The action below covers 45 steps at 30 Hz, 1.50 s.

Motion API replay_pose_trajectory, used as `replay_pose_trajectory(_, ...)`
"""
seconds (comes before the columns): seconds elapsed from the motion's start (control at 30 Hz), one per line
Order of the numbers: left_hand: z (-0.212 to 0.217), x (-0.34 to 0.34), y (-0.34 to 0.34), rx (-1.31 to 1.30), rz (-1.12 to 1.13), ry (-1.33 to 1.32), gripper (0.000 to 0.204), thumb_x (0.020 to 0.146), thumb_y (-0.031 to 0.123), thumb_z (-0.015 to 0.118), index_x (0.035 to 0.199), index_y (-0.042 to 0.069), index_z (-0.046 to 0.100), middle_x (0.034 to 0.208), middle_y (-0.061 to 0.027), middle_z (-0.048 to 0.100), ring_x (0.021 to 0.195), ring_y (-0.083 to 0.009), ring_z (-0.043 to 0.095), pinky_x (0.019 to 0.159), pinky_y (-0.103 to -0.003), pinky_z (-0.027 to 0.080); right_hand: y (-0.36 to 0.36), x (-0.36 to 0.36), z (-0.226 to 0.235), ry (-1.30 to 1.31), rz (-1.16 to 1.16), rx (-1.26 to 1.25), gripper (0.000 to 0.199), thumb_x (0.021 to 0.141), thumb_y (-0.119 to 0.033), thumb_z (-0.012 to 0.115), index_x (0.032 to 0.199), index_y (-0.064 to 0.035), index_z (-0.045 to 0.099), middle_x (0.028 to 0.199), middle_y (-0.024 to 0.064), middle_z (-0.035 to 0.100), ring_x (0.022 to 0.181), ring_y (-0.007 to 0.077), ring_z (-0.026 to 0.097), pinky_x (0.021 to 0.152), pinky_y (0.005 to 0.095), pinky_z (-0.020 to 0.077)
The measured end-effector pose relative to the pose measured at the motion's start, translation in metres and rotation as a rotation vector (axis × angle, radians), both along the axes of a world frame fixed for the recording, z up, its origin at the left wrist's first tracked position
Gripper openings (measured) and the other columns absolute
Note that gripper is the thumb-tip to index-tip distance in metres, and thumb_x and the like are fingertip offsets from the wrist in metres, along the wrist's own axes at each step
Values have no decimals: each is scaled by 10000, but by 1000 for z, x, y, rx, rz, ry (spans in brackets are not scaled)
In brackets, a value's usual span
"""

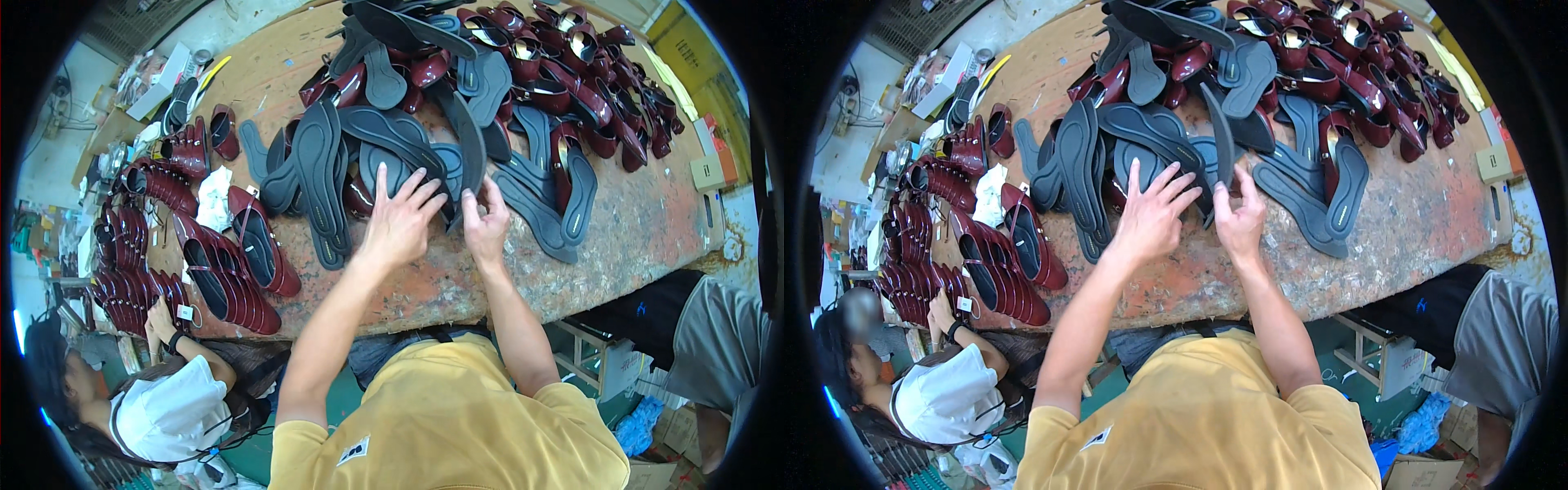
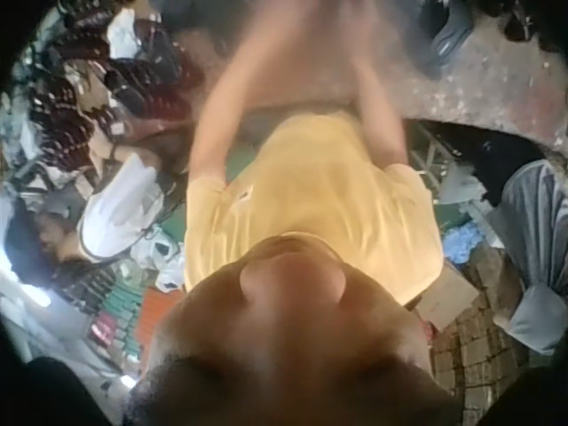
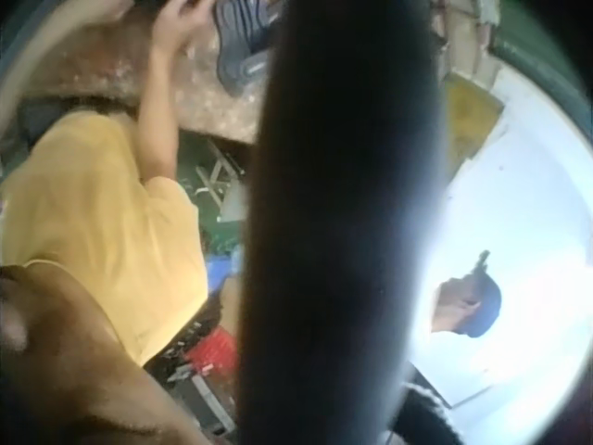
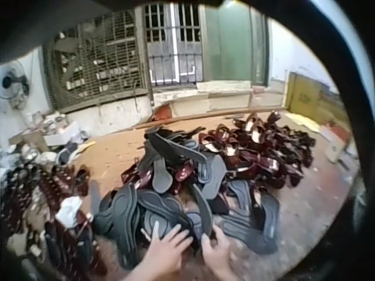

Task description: The person inserts black insoles into maroon high-heeled shoes on a workbench. They repeatedly pick up a shoe, place an insole inside, and set the shoe down, working through a pile of shoes and insoles.

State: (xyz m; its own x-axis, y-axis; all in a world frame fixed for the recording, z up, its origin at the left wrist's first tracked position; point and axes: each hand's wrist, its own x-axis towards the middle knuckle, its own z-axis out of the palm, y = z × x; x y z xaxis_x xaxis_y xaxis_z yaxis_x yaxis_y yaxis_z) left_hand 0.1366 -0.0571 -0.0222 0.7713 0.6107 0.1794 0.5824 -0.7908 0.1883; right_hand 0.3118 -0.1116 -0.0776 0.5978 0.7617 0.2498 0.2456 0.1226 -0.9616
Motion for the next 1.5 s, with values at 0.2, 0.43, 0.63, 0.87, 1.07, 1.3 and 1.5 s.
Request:
replay_pose_trajectory(0.2,-21,-8,12,38,-18,91,574,846,64,693,1406,187,716,1574,-30,582,1528,-283,453,1249,-815,132,2,22,-7,452,-267,188,162,1108,-94,567,1152,14,679,926,22,723,724,106,605,710,258,508)
replay_pose_trajectory(0.43,-33,-3,14,-4,37,-68,446,818,67,717,1261,99,756,1371,-40,712,1368,-251,599,1219,-629,334,-67,63,38,-287,-7,-40,260,953,54,688,1184,2,796,870,75,725,696,147,602,727,284,507)
replay_pose_trajectory(0.63,-20,103,75,-138,81,-417,393,893,61,693,1285,78,689,1324,-89,686,1270,-350,646,977,-534,554,-122,111,40,663,624,-340,328,962,78,623,1213,-19,811,1019,65,781,897,123,700,825,256,536)
replay_pose_trajectory(0.87,-50,176,124,446,-187,194,588,975,184,646,1530,347,543,1584,-43,502,1487,-325,488,1191,-718,343,-136,92,24,168,629,-503,315,1029,83,572,1310,-45,637,1158,49,712,1026,130,671,913,303,538)
replay_pose_trajectory(1.07,58,136,124,-267,-36,-817,708,821,41,711,1489,141,496,1462,-155,584,1391,-392,573,1208,-554,446,-131,75,-2,23,337,-369,371,952,-100,779,1228,-71,534,1063,69,642,999,159,630,890,359,516)
replay_pose_trajectory(1.3,58,-71,6,-1462,-163,-1666,1023,760,268,694,1692,67,322,1729,-272,350,1535,-424,461,1279,-562,374,-96,72,-18,435,151,-72,277,1015,-74,674,1196,-109,467,785,-39,498,629,63,457,578,233,391)
replay_pose_trajectory(1.5,-67,-110,-43,-844,558,-651,324,1088,83,613,1384,-34,675,1374,-190,704,1209,-220,714,1055,-354,560,-76,72,-21,419,238,-163,296,1041,-139,720,1215,-117,482,848,-34,532,652,53,458,587,232,389)
